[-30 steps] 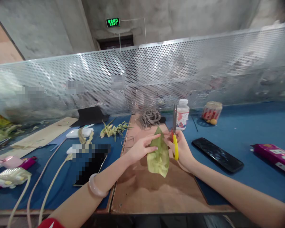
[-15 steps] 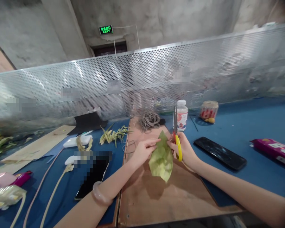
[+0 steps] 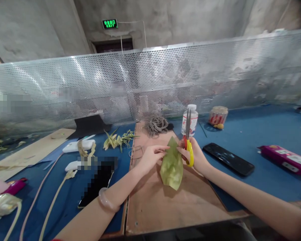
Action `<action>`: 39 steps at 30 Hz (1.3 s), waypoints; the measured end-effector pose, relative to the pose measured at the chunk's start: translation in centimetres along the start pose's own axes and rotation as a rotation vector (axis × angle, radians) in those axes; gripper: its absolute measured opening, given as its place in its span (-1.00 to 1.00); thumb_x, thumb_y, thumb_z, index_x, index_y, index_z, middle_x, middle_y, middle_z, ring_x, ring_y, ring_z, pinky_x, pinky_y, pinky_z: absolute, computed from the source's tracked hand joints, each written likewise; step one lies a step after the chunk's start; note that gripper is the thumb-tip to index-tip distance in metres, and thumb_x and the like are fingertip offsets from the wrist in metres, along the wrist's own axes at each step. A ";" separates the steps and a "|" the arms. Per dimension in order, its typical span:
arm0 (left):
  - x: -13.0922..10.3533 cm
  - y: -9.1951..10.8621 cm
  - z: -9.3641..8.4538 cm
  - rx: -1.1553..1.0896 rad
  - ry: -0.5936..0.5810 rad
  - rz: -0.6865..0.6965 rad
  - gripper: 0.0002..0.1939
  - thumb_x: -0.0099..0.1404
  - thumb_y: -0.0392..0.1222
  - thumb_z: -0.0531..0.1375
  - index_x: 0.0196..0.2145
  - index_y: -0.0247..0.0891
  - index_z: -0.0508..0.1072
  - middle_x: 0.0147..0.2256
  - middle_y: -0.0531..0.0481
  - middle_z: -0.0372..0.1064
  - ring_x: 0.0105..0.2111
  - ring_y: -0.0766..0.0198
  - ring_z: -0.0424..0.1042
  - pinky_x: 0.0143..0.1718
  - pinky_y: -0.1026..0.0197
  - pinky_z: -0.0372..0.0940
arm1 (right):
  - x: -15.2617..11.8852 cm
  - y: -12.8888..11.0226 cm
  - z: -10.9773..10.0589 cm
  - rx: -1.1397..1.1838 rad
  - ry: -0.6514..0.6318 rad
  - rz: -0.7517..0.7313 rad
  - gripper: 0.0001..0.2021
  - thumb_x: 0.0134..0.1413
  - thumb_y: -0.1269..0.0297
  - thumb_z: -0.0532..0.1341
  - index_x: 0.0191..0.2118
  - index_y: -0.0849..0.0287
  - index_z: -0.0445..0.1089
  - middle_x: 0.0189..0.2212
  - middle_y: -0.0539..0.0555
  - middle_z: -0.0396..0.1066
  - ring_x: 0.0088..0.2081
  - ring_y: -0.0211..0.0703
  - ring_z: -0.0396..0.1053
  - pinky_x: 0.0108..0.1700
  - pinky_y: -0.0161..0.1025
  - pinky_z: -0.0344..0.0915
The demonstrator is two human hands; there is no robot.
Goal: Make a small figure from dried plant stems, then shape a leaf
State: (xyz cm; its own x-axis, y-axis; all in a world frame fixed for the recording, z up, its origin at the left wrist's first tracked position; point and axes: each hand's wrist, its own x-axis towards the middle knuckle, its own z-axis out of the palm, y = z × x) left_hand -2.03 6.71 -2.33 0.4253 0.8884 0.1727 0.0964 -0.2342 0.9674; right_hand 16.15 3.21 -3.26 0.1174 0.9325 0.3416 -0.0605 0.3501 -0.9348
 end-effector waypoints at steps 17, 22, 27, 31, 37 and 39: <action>-0.1 1.0 0.4 -0.071 0.051 0.055 -0.67 0.02 -0.26 0.31 -0.29 -0.24 0.25 -0.44 0.10 0.27 -0.39 0.34 0.32 -0.33 0.28 0.25 | 0.3 -0.5 -0.2 -0.079 -0.019 -0.186 -0.75 0.00 0.26 0.21 -0.25 0.06 0.10 -0.37 -0.07 0.23 -0.48 -0.31 0.22 -0.44 -0.29 0.24; -0.1 0.6 0.2 -0.080 -0.074 -0.085 -0.70 0.05 -0.13 0.31 -0.30 -0.31 0.37 -0.37 0.01 0.36 -0.39 0.32 0.36 -0.37 0.27 0.25 | 1.4 0.8 -0.8 -0.112 0.005 -0.240 -0.75 -0.04 0.25 0.24 -0.27 0.08 0.13 -0.38 -0.05 0.25 -0.40 -0.23 0.26 -0.32 -0.24 0.26; -0.2 0.5 -0.3 -0.094 -0.195 -0.118 -0.74 0.06 -0.16 0.30 -0.31 -0.34 0.42 -0.36 -0.04 0.42 -0.39 0.31 0.41 -0.34 0.26 0.30 | 2.0 1.3 -1.3 -0.126 0.015 -0.263 -0.74 -0.04 0.26 0.24 -0.28 0.08 0.11 -0.38 -0.05 0.27 -0.41 -0.24 0.27 -0.32 -0.25 0.25; -0.5 1.1 -0.2 -0.039 -0.180 -0.143 -0.75 0.04 -0.15 0.31 -0.41 -0.32 0.33 -0.47 0.04 0.36 -0.51 0.32 0.40 -0.43 0.20 0.37 | 2.0 1.4 -1.4 -0.139 0.012 -0.261 -0.73 -0.05 0.27 0.24 -0.27 0.07 0.10 -0.39 -0.05 0.31 -0.39 -0.22 0.31 -0.31 -0.24 0.27; -0.4 0.4 0.1 0.114 -0.124 -0.147 -0.73 0.12 -0.13 0.24 -0.41 -0.24 0.18 -0.55 0.13 0.29 -0.66 0.35 0.38 -0.66 0.33 0.26 | 1.4 0.5 -1.2 -0.176 0.028 -0.260 -0.71 -0.05 0.24 0.25 -0.26 0.08 0.11 -0.38 -0.01 0.33 -0.40 -0.21 0.29 -0.35 -0.24 0.27; -0.5 -0.2 0.2 0.088 -0.157 -0.145 -0.72 0.15 -0.10 0.20 -0.38 -0.22 0.14 -0.54 0.12 0.30 -0.64 0.29 0.42 -0.64 0.28 0.31 | 1.2 0.3 -1.0 -0.177 0.040 -0.257 -0.68 -0.09 0.23 0.27 -0.25 0.08 0.11 -0.39 0.00 0.32 -0.40 -0.19 0.29 -0.37 -0.24 0.27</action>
State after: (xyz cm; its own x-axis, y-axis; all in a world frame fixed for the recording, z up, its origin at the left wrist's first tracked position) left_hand -2.12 6.26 -2.69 0.5355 0.8445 -0.0042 0.2415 -0.1483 0.9590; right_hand 17.32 4.37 -3.19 0.1452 0.8101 0.5680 0.1488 0.5497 -0.8220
